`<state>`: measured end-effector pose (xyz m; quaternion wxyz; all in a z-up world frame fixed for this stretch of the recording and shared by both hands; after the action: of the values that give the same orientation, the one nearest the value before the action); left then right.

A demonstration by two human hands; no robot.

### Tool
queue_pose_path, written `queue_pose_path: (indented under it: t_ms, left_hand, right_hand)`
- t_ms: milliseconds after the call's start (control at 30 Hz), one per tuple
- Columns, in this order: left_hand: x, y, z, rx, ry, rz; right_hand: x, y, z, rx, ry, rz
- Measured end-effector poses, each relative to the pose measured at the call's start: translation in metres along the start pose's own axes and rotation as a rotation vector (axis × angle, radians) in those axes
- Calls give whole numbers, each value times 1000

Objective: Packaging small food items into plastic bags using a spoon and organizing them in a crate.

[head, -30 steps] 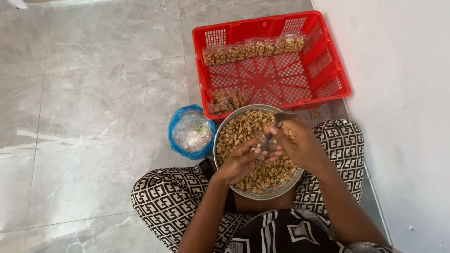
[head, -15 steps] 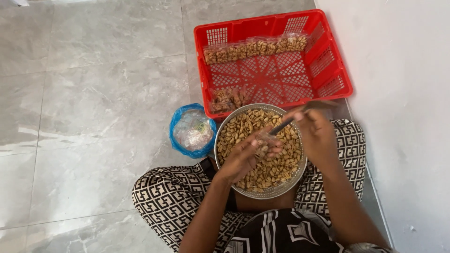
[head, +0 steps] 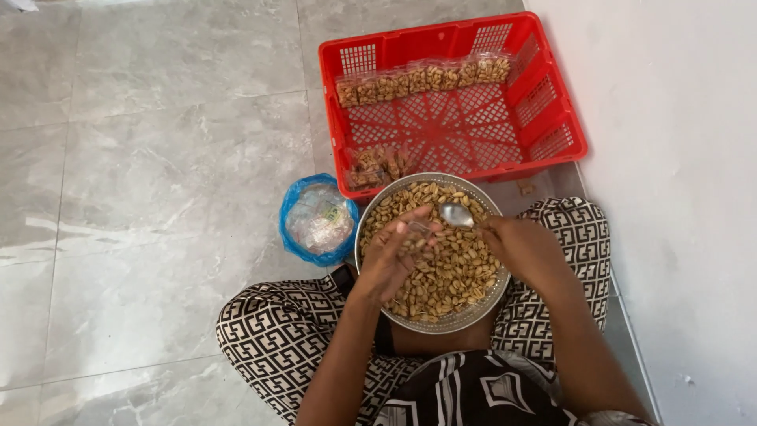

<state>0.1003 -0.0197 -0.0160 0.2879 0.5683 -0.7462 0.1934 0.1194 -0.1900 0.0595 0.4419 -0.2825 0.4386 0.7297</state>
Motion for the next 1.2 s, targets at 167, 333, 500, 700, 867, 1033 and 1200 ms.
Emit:
queue_pose_path:
  t_ms: [167,333,500,700,867,1033,1200]
  left_hand:
    - [-19,0,-9,64,63,-111]
    - [-18,0,-22,100,51,-142]
    - [-17,-1,-22,91,57,-112]
    - [-21,-1,-9,82,93,-79]
    - [-16,-1,-3,42,79,-79]
    - [-10,0,1,11,57,-71]
    - [-20,-2,18,-20,104,-101]
  right_hand:
    - [27,-12,-11,12,74,-6]
    - [58,-23,-6,-115,158,-77]
    - [59,-18,18,-128,61,33]
    - [24,-2,25,-91,-53,11]
    - [-14,10,31,-99,-110,-136]
    - [-34,20,48,-168,-134,-244]
    - [-45,32,73,-293,-40,-307]
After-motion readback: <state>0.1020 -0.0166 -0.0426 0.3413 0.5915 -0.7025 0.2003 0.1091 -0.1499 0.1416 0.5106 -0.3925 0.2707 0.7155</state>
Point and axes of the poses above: each hand's wrist, its own y-axis away from the middle knuckle, its own x-axis out of the palm, z = x × y, the point moved 10 cm from there along -y, towards the middle knuckle, and after that the axes turned 9 degrees about -y, right-handed, at the moved point
